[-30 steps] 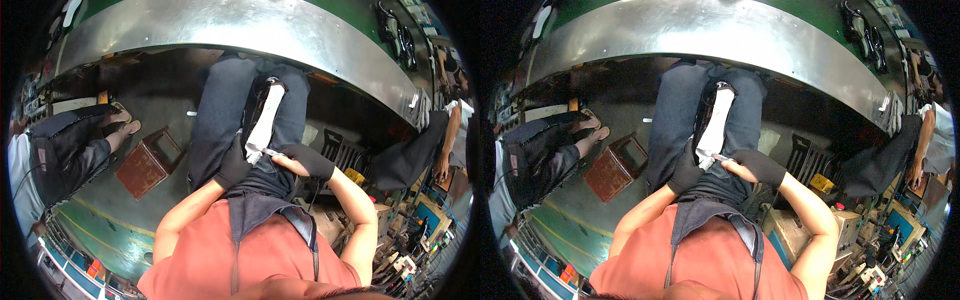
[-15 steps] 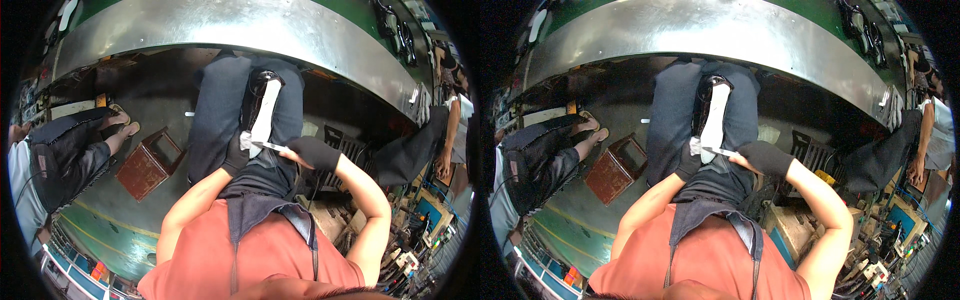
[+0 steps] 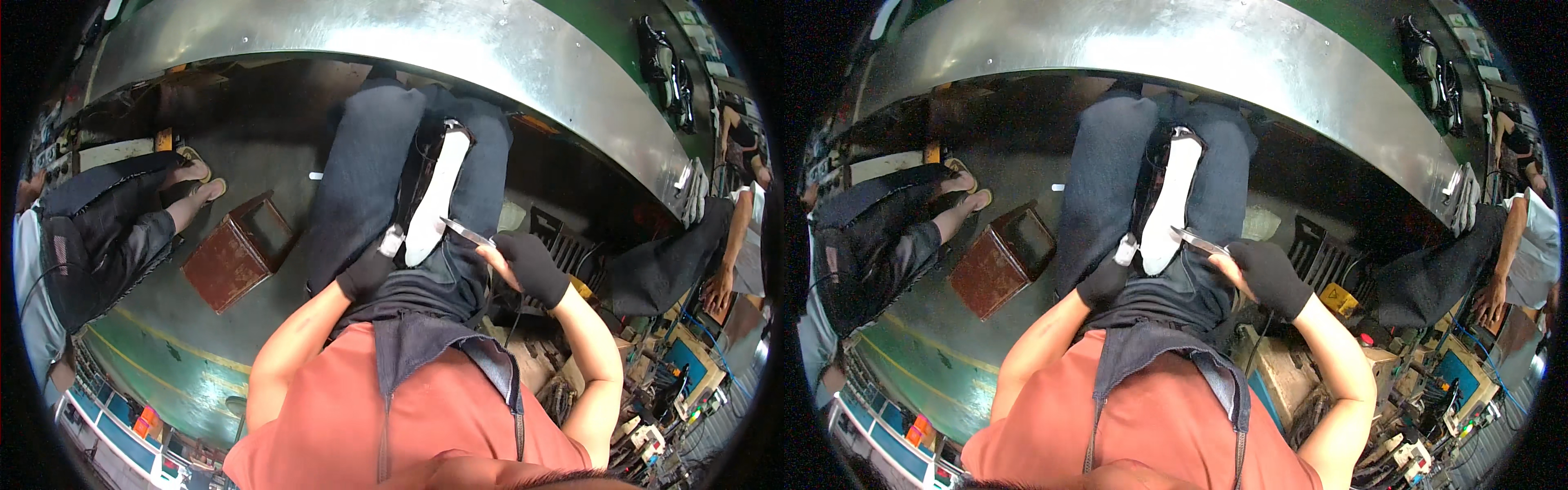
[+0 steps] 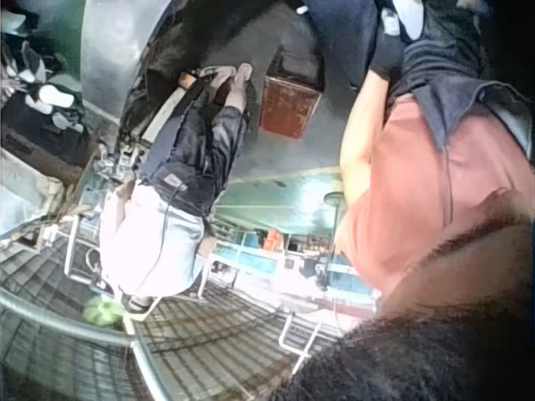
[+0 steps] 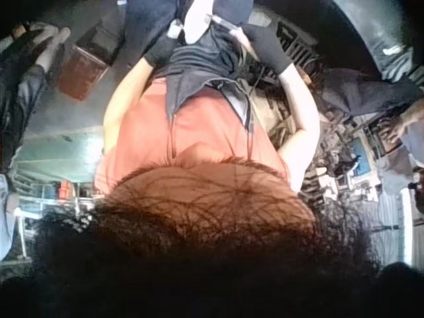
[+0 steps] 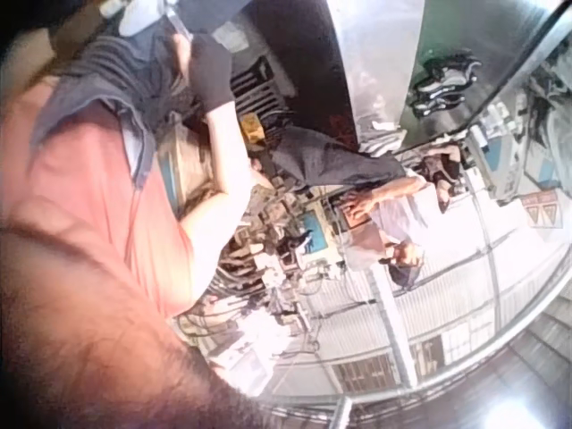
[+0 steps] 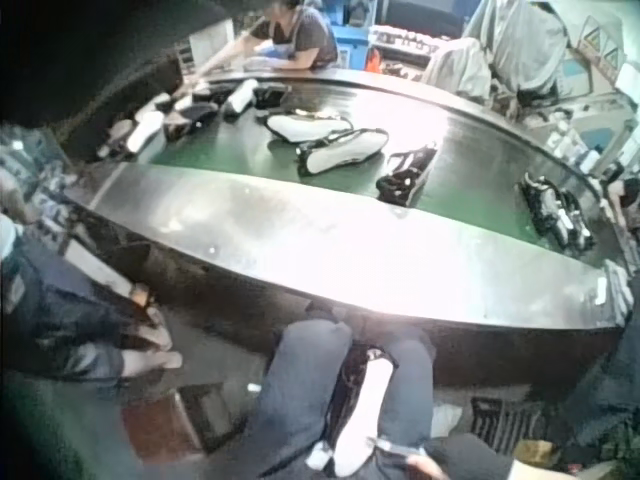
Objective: The person uses a pair of pliers to trim excess material from the white sole of a black shoe. They repeatedly pick up shoes from a conveyor belt, hold them on their lap, and scrape the sole edges with the tool before placing the shoes back on the belt.
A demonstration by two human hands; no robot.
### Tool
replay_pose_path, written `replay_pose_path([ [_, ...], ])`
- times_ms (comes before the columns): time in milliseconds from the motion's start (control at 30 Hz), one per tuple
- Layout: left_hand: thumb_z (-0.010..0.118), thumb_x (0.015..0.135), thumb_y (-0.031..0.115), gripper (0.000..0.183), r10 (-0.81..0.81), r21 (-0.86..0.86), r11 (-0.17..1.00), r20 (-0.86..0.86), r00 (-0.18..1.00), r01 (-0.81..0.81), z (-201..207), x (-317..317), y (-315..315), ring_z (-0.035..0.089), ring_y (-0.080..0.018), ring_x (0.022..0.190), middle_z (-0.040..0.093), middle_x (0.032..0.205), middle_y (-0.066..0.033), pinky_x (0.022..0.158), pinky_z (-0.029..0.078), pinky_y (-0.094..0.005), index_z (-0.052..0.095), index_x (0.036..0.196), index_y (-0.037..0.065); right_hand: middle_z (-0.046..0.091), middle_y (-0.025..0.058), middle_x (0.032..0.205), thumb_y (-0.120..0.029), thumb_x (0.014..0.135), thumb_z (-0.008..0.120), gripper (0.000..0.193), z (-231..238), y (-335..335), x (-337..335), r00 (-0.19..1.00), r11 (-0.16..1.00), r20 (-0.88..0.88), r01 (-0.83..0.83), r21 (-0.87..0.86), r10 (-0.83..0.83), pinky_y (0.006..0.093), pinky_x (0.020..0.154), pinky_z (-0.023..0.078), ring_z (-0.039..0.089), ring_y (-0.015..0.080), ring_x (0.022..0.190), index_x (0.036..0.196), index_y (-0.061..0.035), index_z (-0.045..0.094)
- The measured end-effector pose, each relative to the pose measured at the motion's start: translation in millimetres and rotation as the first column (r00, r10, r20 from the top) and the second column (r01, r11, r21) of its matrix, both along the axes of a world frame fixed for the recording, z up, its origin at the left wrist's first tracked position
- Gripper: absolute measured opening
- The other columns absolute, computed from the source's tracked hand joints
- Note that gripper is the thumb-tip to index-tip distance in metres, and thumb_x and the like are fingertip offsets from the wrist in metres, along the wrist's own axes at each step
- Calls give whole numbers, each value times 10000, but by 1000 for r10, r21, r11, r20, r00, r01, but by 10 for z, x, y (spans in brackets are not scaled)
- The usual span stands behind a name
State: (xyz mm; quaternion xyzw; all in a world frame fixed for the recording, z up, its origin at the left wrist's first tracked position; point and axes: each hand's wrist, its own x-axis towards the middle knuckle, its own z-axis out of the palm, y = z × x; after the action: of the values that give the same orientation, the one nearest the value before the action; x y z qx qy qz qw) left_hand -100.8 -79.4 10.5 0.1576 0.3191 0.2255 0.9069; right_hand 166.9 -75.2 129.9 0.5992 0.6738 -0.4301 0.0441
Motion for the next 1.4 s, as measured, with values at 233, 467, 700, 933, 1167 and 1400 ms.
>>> replay_pose_path([
  [233,575,925,164,528,97,340,940,-197,976,-25,-74,361,125,475,-225,1253,482,1374,-158,1056,378,-324,393,1391,-2,587,146,717,-490,850,625,463,170,-11,-703,837,819,-299,-265,509,457,408,576,500,597,335,640,744,-42,570],
  [467,745,797,337,725,126,515,327,-855,504,792,677,-291,409,626,-383,1066,635,1106,-270,933,476,-403,429,1366,18,605,155,740,-426,906,585,395,46,-333,305,983,964,30,-183,193,181,437,605,484,622,363,699,760,-60,613],
  [700,807,762,239,693,462,789,608,-444,768,90,1303,0,1267,576,-245,1149,569,1272,-180,1000,444,-350,474,1319,-3,545,173,710,-303,905,624,293,537,-401,247,976,979,-198,122,166,-88,421,557,414,557,379,634,799,-30,602],
  [933,635,912,192,636,109,620,753,-446,889,218,185,244,595,374,-266,1372,414,1454,-218,1109,314,-339,350,1433,-37,557,143,681,-297,970,520,335,243,-556,109,845,913,-348,367,-177,-407,365,581,419,519,241,593,817,-3,565],
  [1167,751,797,262,935,327,801,498,-528,784,332,55,447,40,246,-392,1418,276,1493,-299,1151,226,-406,194,1459,-94,646,190,815,-339,955,500,383,190,67,-70,997,993,-20,-71,-94,69,418,654,492,631,321,723,934,17,641],
  [1400,729,784,180,1005,326,807,390,-572,753,444,-98,361,291,202,-328,1440,188,1544,-245,1163,192,-399,60,1497,-55,606,155,738,-418,930,524,411,-431,153,57,915,805,222,-401,436,336,420,586,505,611,329,643,780,-44,607],
])
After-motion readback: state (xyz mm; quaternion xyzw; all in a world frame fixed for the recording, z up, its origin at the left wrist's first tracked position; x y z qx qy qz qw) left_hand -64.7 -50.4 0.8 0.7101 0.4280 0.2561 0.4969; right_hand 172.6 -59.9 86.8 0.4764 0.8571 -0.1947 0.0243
